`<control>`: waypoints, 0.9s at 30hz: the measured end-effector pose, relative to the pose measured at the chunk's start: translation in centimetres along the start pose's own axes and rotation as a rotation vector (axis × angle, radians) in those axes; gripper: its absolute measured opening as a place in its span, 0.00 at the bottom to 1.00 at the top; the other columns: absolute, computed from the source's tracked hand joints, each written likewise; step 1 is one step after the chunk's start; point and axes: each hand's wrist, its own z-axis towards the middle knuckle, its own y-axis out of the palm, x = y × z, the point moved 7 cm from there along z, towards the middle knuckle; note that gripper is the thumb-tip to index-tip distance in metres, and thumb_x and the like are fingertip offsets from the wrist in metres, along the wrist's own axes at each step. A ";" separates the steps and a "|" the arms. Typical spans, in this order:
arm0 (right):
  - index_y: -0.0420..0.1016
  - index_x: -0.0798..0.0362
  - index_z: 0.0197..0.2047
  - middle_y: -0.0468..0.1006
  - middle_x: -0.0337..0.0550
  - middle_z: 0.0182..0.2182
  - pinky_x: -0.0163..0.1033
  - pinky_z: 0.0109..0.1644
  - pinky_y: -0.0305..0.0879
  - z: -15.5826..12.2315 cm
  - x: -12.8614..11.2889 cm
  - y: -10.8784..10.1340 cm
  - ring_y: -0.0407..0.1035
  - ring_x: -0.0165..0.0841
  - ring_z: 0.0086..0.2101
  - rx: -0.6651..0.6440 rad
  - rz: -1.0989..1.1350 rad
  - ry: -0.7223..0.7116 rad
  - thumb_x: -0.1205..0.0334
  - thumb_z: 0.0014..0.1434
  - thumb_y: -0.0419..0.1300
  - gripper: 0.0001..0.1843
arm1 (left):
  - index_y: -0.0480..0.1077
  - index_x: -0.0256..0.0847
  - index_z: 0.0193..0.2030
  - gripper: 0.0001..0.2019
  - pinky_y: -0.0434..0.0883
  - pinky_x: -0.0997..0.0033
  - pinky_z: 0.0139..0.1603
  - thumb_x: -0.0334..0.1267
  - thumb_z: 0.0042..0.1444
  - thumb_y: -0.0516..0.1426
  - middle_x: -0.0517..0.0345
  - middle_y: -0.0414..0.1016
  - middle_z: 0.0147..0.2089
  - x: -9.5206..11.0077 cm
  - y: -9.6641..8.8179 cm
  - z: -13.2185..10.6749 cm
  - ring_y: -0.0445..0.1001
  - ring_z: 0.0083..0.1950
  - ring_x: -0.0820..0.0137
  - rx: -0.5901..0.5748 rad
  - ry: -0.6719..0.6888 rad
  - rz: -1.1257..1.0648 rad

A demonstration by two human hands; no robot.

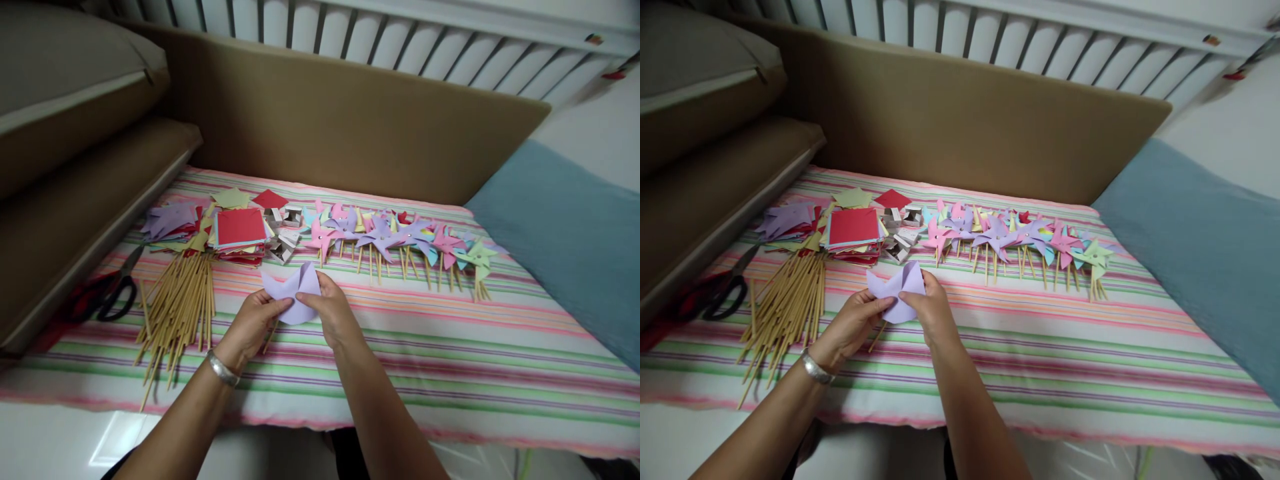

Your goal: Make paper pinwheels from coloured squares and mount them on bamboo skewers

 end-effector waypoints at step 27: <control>0.76 0.44 0.44 0.68 0.44 0.55 0.48 0.57 0.58 -2.5 -3.0 2.5 0.61 0.38 0.54 -0.205 -0.809 -0.628 0.72 0.55 0.55 0.18 | 0.76 0.35 0.31 0.13 0.69 0.72 0.34 0.32 0.34 0.66 0.53 0.79 0.29 3.7 -4.9 0.3 0.74 0.32 0.67 0.239 0.083 -0.003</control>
